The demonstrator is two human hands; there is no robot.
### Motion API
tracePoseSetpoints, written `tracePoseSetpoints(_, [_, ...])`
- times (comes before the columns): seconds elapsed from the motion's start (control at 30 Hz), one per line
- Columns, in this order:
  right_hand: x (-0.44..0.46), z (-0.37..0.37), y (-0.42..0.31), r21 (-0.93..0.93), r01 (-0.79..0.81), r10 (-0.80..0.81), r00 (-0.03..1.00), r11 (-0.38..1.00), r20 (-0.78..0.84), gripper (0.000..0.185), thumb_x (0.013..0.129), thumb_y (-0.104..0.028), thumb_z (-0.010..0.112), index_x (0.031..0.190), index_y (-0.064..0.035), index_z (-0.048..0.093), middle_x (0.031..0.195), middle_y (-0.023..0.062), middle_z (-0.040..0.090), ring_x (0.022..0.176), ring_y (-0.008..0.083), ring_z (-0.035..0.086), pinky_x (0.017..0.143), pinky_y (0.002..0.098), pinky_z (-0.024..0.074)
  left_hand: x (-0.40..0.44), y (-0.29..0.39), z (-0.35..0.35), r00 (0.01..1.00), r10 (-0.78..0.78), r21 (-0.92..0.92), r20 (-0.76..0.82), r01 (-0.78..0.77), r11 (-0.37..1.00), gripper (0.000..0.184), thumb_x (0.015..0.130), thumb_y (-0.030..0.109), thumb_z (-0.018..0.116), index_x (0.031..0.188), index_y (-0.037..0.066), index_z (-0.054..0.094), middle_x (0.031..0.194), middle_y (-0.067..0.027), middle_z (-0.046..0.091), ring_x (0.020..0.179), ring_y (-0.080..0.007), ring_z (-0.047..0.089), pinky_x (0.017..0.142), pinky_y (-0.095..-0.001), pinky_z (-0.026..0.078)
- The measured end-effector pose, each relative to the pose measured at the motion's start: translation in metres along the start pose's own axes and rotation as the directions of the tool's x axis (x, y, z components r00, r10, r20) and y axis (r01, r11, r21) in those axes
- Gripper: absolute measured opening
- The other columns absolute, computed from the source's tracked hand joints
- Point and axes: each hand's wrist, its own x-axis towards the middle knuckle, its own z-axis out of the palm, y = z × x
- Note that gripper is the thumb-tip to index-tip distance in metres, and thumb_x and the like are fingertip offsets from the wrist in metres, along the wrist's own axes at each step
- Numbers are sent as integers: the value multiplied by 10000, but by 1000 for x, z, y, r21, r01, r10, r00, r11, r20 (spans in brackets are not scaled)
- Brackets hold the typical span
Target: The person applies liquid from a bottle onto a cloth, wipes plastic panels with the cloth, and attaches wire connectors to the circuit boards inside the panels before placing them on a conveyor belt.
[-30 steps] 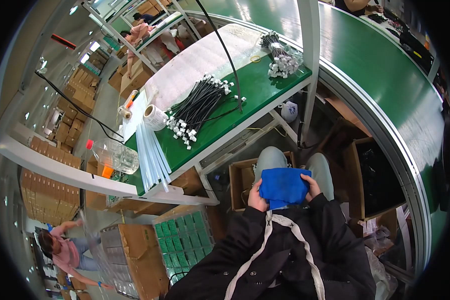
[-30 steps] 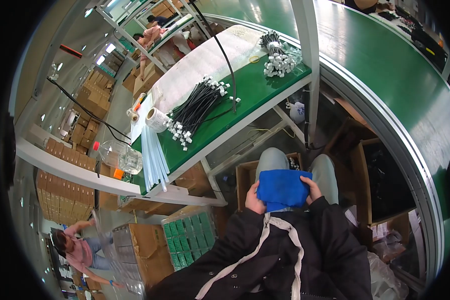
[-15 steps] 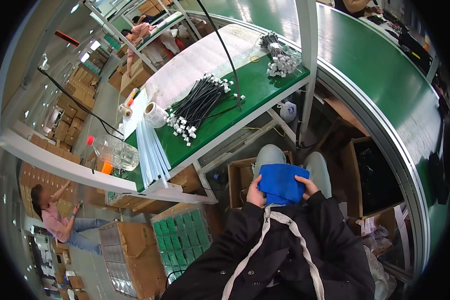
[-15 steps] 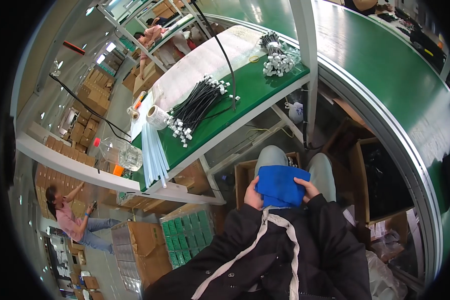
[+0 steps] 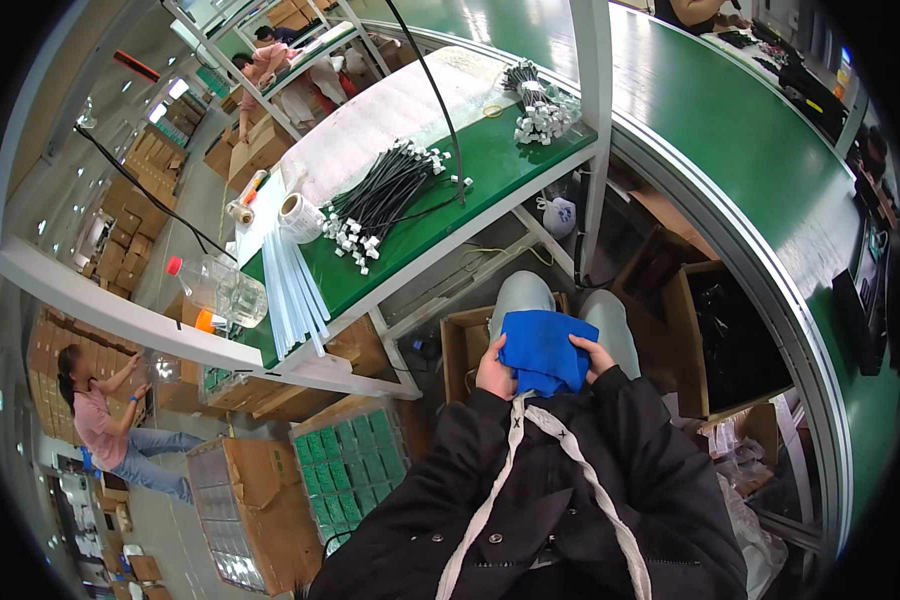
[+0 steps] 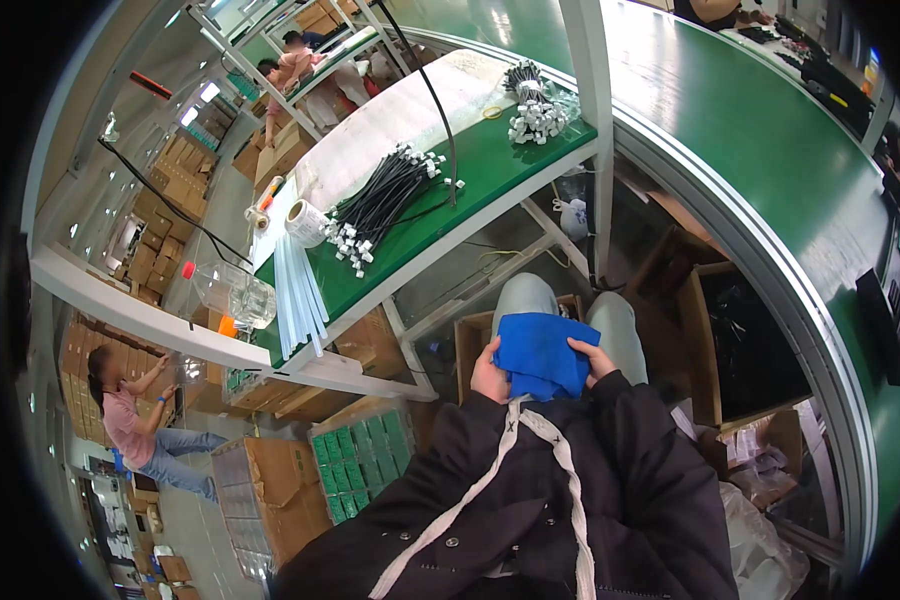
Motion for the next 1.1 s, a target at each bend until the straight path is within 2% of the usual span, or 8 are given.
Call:
tracePoseSetpoints(0.1, [-1,5,2,17,-19,19,1000,1000,24,435,831,-156,587,1202,25,451,1130,166,566,1014,278,580,908,412,461,-10,0,8,996,91,183,11,-91,979,415,909,285,414,1158,-37,499,1169,-174,551,1079,-290,530,967,-432,392])
tracePoseSetpoints(0.2, [-4,9,3,13,-28,28,1000,1000,14,438,835,-156,579,1209,27,442,1136,171,561,1020,282,578,912,416,459,-13,4,10,999,-34,36,-14,34,999,374,917,243,417,1130,-49,511,1129,-172,569,1035,-272,559,934,-389,431])
tracePoseSetpoints(0.5, [-7,8,2,-5,-11,11,1000,1000,7,446,840,-167,569,1216,30,432,1150,180,551,1027,296,571,923,433,447,-9,3,8,994,-111,-22,-1,110,994,399,905,255,416,1152,-45,505,1154,-174,559,1056,-286,546,959,-402,406])
tracePoseSetpoints(0.6, [-3,4,2,-21,-1,1,1000,1000,11,461,848,-189,553,1237,20,419,1177,184,535,1058,310,551,945,453,424,8,-9,-13,1000,-5,52,8,5,999,420,898,271,417,1152,-52,504,1163,-178,554,1067,-288,539,971,-407,393])
tracePoseSetpoints(0.7, [-3,2,1,-17,-4,4,1000,1000,9,458,850,-187,550,1237,22,419,1176,183,536,1064,304,549,951,441,421,-7,2,11,992,-124,-36,-40,122,992,351,913,190,399,1175,-26,490,1168,-185,542,1063,-293,541,950,-427,416])
tracePoseSetpoints(0.9, [-7,5,-3,22,-25,25,1000,999,-9,439,836,-155,574,1209,36,443,1149,177,555,1034,287,568,938,403,441,-11,-13,5,986,162,405,25,-158,901,411,887,295,454,1180,10,493,1165,-169,552,1068,-308,538,944,-445,413])
tracePoseSetpoints(1.03, [-11,4,-5,48,-48,48,999,998,2,444,842,-156,558,1224,32,432,1165,180,544,1056,287,557,951,406,429,-15,2,29,969,-241,-61,-48,238,969,386,905,250,420,1194,2,480,1176,-167,545,1085,-300,527,961,-446,398])
tracePoseSetpoints(1.1, [-11,2,-6,63,-39,38,999,997,15,449,845,-162,552,1230,31,426,1170,182,541,1060,286,555,954,406,427,-3,-9,11,977,-214,-12,8,214,977,420,891,297,436,1192,9,488,1187,-150,545,1093,-300,523,962,-454,392])
